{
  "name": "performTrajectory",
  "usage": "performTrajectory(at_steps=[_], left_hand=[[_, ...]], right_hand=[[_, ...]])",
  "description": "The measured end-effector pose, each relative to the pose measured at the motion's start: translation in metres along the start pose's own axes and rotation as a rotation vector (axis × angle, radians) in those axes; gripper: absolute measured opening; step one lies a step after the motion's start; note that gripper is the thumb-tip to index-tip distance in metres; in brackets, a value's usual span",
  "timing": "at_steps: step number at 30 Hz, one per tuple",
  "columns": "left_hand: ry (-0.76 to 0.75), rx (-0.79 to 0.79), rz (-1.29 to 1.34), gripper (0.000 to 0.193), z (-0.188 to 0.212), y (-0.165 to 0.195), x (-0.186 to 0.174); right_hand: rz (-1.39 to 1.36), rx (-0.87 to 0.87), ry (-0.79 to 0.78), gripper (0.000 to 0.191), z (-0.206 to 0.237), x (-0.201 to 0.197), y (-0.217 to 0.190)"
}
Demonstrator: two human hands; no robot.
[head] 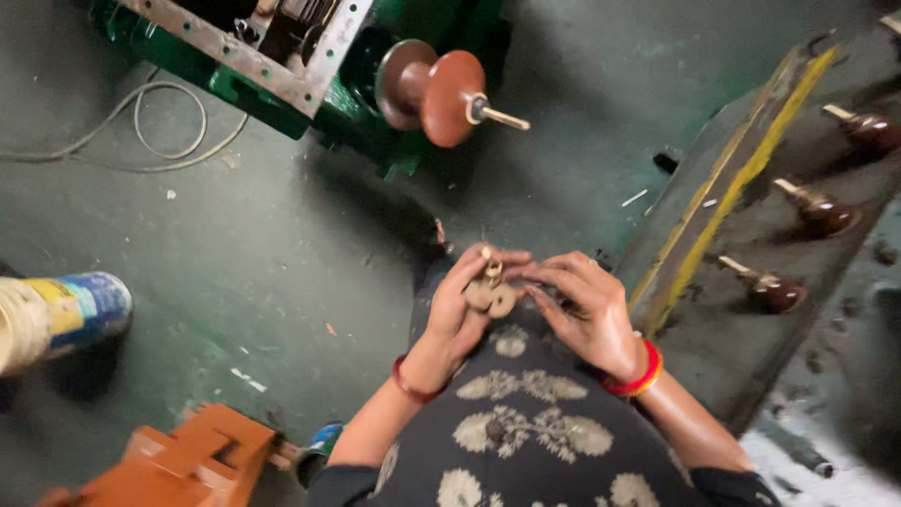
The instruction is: The person picks small metal rings and dark spherical components from a yellow bin and places them onto the protruding metal rods of a green machine. They repeatedly retrieve parts and attach them to the machine's fixtures.
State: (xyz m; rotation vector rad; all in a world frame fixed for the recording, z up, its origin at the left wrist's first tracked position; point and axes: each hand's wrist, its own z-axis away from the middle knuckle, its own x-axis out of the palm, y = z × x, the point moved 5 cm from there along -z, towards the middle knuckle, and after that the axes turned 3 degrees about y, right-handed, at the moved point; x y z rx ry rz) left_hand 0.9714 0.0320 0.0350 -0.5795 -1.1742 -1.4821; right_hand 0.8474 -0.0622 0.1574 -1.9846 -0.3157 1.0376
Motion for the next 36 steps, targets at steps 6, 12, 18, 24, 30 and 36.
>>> performTrajectory(at_steps=[6,12,18,24,30,36], left_hand=[[-0.114,-0.147,0.104,0.016,-0.057,0.093,0.005],[-0.116,-0.301,0.118,0.014,-0.102,0.113,-0.004],[0.034,-0.159,-0.118,0.021,-0.152,0.123,-0.029],[-0.104,-0.051,-1.148,0.04,-0.209,0.149,-0.009],[-0.753,0.29,-2.18,0.056,-0.241,0.129,0.046],[-1.058,0.232,-2.505,0.018,-0.266,0.1,0.027]], right_hand=[[0.109,-0.083,-0.032,0.037,-0.092,0.058,-0.018],[0.17,0.028,-0.019,0.043,-0.121,0.072,0.011],[-0.447,0.485,0.266,0.04,-0.093,0.046,0.118],[-0.401,0.493,0.343,0.039,-0.097,0.05,0.191],[-0.23,0.389,0.401,0.042,-0.1,0.066,0.184],[-0.218,0.54,0.513,0.046,-0.098,0.07,0.178]])
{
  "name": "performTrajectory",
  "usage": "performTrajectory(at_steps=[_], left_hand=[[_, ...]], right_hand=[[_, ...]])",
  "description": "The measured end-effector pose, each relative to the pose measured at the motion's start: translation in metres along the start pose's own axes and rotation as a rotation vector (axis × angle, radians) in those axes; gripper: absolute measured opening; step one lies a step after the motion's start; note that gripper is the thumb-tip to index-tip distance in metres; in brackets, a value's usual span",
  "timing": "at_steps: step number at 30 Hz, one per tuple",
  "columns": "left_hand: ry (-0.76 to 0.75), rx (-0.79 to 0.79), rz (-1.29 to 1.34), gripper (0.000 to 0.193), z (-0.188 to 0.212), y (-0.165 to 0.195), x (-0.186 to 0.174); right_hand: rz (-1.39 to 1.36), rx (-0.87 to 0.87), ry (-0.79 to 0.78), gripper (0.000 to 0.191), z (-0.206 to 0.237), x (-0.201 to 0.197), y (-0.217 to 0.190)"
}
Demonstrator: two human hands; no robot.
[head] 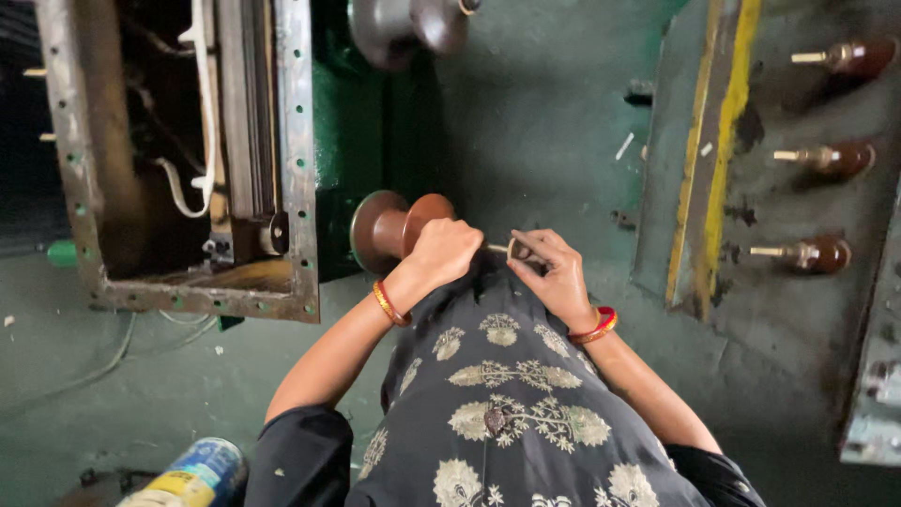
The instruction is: The person picks small metal rings and dark spherical components from a yellow bin and places them onto the protruding metal rods of a green machine. They repeatedly retrieve parts and attach them to the machine's fixtures.
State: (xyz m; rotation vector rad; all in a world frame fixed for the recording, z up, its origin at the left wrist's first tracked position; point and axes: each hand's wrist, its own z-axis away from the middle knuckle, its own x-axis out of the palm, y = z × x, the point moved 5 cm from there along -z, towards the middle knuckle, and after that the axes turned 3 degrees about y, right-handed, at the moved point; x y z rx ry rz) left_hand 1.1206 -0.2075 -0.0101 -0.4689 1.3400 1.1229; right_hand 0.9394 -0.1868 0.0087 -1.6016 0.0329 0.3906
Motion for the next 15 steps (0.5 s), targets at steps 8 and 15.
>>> performTrajectory(at_steps=[8,15], left_hand=[[0.058,0.304,-0.035,0.008,-0.004,-0.011,0.03],[0.135,0.291,0.17,0.006,-0.002,-0.011,0.032]], right_hand=[[0.057,0.062,0.075,0.043,0.019,0.016,0.012],[-0.211,0.199,-0.018,0.026,-0.002,0.046,0.024]])
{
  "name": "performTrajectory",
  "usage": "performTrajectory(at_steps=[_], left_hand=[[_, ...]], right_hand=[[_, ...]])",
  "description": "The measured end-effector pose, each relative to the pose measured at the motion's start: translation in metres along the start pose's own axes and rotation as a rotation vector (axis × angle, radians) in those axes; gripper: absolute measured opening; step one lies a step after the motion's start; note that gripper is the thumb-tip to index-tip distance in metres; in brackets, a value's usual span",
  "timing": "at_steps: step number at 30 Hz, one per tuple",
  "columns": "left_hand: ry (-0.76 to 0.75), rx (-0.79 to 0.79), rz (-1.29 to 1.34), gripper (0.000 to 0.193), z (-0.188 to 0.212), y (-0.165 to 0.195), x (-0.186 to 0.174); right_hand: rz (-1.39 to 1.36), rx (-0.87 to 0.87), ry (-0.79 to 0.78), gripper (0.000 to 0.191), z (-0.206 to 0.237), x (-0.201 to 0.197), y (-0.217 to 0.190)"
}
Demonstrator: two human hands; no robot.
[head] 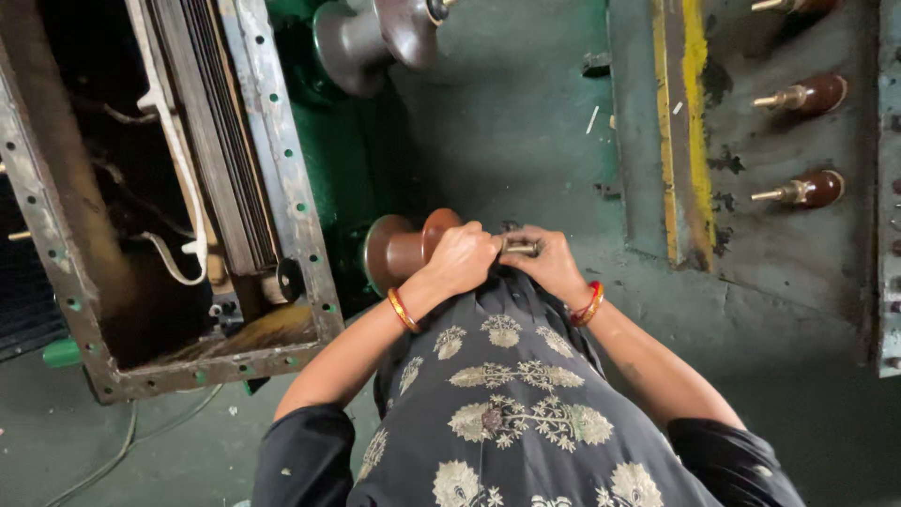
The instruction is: The person picks small metal rings and dark spherical components from a yellow bin and places them onto the protruding metal rods of a green machine. They repeatedly retrieve parts and attach them to the machine's fixtures.
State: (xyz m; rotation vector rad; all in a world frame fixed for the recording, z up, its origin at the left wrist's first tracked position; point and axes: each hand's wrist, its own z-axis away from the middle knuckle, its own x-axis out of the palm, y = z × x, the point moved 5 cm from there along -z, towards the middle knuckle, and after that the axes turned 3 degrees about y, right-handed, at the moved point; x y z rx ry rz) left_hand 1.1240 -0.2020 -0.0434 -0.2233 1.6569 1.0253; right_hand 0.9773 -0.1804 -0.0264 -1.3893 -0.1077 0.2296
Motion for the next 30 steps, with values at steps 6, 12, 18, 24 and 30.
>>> performTrajectory(at_steps=[6,12,18,24,30], left_hand=[[0.021,-0.085,0.18,0.04,-0.006,0.006,-0.032],[0.143,-0.11,0.207,0.036,-0.007,0.029,-0.053],[0.075,-0.137,-0.142,0.012,-0.002,0.038,-0.034],[-0.082,-0.209,-0.302,0.024,0.01,0.021,-0.036],[-0.266,-0.265,-0.224,0.021,-0.001,0.007,-0.031]], right_hand=[[0.546,0.096,0.257,0.03,0.014,-0.017,-0.009],[0.579,0.028,0.038,0.038,0.011,-0.019,-0.008],[0.548,0.034,0.106,0.034,0.014,-0.022,-0.007],[0.575,0.018,0.078,0.037,0.011,-0.02,0.001],[0.538,-0.023,0.059,0.039,0.012,-0.023,-0.003]])
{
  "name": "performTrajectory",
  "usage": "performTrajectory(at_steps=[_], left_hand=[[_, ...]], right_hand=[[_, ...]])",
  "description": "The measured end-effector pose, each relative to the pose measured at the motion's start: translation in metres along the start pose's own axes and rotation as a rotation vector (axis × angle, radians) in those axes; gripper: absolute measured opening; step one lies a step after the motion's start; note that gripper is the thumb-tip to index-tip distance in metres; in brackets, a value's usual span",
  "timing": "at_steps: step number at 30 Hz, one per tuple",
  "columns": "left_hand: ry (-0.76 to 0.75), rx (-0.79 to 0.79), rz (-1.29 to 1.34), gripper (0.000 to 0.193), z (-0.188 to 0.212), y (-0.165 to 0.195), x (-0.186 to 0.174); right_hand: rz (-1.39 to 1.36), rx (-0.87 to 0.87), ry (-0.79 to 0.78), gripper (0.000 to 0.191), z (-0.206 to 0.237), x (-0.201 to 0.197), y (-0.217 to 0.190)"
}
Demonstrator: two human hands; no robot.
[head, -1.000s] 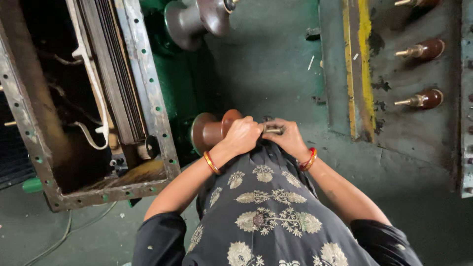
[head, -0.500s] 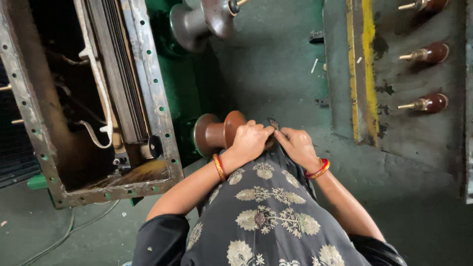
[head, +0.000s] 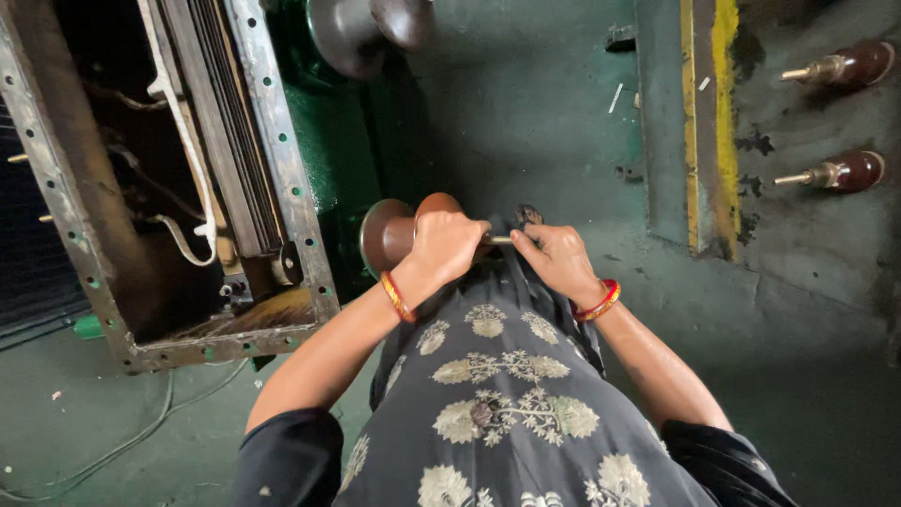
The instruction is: The person picks small metal rings and dark spherical components from a yellow bin and places them onto the protruding metal rods of a green machine. They repeatedly retrieve parts and attach them to the machine's fixtures.
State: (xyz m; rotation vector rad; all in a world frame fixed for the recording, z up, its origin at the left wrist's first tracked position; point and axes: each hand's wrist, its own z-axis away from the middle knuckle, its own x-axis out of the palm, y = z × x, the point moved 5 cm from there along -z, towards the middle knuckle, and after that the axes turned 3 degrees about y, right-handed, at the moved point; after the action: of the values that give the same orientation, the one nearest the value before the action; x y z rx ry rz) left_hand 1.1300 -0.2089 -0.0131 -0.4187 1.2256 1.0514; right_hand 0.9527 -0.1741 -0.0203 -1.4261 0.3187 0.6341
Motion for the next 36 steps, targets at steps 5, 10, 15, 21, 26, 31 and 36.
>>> performTrajectory(at_steps=[5,10,15,21,26,31,36], left_hand=[[0.005,0.099,0.169,0.036,-0.012,-0.018,-0.009],[-0.062,-0.234,1.553,0.037,-0.019,-0.05,-0.011],[0.209,-0.033,2.514,0.046,-0.058,-0.005,-0.025],[0.515,0.067,2.679,0.046,-0.104,0.032,-0.032],[0.857,-0.145,2.691,0.028,-0.13,0.028,-0.003],[1.024,-0.243,2.795,0.028,-0.143,0.0,0.017],[1.206,-0.301,2.474,0.036,-0.153,-0.055,-0.011]], right_hand=[[0.067,-0.11,-0.082,0.033,-0.007,-0.017,-0.019],[-0.12,-0.03,0.203,0.019,-0.014,-0.06,-0.044],[-0.169,-0.121,0.185,0.012,-0.051,-0.092,-0.073],[-0.033,-0.619,-0.013,0.041,-0.103,-0.123,-0.09],[-0.052,-0.602,-0.16,0.044,-0.128,-0.129,-0.078],[-0.064,-0.645,-0.239,0.045,-0.154,-0.121,-0.083],[-0.222,-0.492,-0.067,0.04,-0.209,-0.13,-0.079]])
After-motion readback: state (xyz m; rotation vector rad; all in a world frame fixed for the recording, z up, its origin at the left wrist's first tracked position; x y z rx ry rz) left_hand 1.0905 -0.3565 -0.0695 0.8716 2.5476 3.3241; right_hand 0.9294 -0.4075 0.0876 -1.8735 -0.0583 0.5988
